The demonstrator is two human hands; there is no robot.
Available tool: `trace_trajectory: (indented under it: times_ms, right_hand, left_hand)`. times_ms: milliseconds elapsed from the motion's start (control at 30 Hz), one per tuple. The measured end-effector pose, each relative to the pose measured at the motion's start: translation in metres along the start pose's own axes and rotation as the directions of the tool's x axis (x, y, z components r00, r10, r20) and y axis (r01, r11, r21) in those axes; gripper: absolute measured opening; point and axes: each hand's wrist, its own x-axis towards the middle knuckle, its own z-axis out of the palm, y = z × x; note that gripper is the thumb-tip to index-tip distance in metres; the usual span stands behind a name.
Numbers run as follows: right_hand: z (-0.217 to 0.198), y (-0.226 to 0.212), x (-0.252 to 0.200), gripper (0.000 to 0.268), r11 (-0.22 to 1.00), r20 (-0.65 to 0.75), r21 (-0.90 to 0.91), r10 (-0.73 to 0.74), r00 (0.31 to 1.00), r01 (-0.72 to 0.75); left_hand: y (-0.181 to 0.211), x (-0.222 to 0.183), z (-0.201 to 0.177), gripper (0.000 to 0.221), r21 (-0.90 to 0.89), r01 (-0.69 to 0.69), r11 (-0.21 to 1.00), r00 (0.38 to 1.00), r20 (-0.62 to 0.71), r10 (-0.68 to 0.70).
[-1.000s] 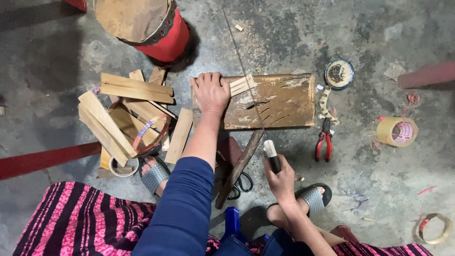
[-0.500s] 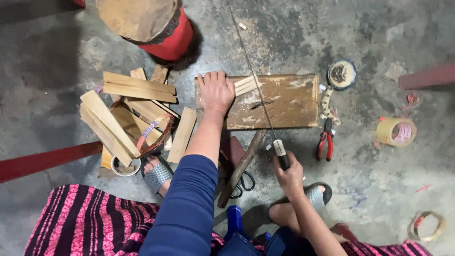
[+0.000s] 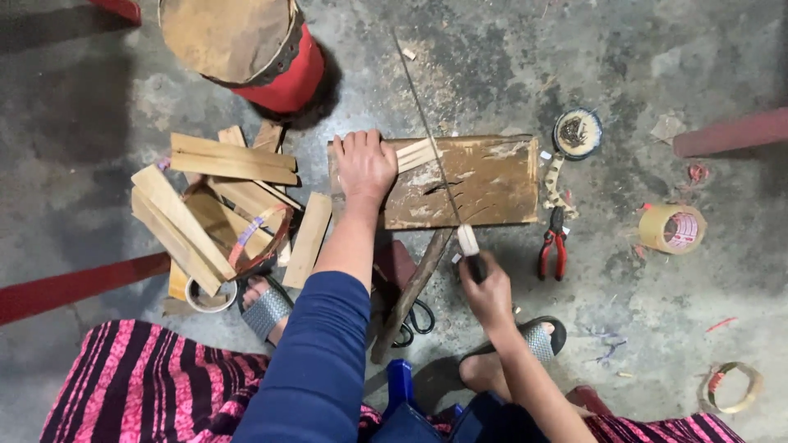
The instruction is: Sanding a wooden block with sandpaper and then cutting it with a hand saw in a workshop.
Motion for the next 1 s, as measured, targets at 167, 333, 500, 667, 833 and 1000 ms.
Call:
trace_trajectory:
  times_ms: [167,333,500,667,833,1000]
  right_hand:
    - [0.012,0.0,0.0,0.023,0.995,-0.059,0.073,0.075,0.995,-0.07]
    - [-0.004,-0.036,0.017,0.027,0.996,-0.07,0.077,0.053,0.996,-0.048]
    - [-0.004,-0.018,0.003,0.021,1.0,-0.075,-0.015,0.01,0.997,-0.011]
    - [0.008,-0.001,0.003,0.025,0.992,-0.048,-0.124,0.008,0.999,-0.014]
    - [0.002,0.0,-0.009,0.024,0.983,-0.064,-0.186,0.001,0.998,-0.013]
    - [0.002,-0.013,-0.011,0.022,0.987,-0.064,-0.158,0.001,0.998,-0.011]
  left_hand:
    - [-0.001,0.0,0.0,0.015,-0.015,-0.016,1.0,1.0,-0.003,0.016]
    - [-0.001,0.0,0.0,0.016,-0.026,-0.011,1.0,1.0,-0.018,0.01]
    - [-0.001,-0.004,0.002,0.017,-0.028,-0.001,1.0,1.0,-0.015,0.0]
    - [-0.002,0.002,0.003,0.015,-0.015,-0.009,1.0,0.999,-0.033,0.008]
    - [0.0,-0.003,0.006,0.016,-0.015,0.008,1.0,1.0,-0.027,-0.008]
    - [-0.002,-0.002,0.002,0.015,-0.027,0.015,1.0,1.0,-0.014,-0.015]
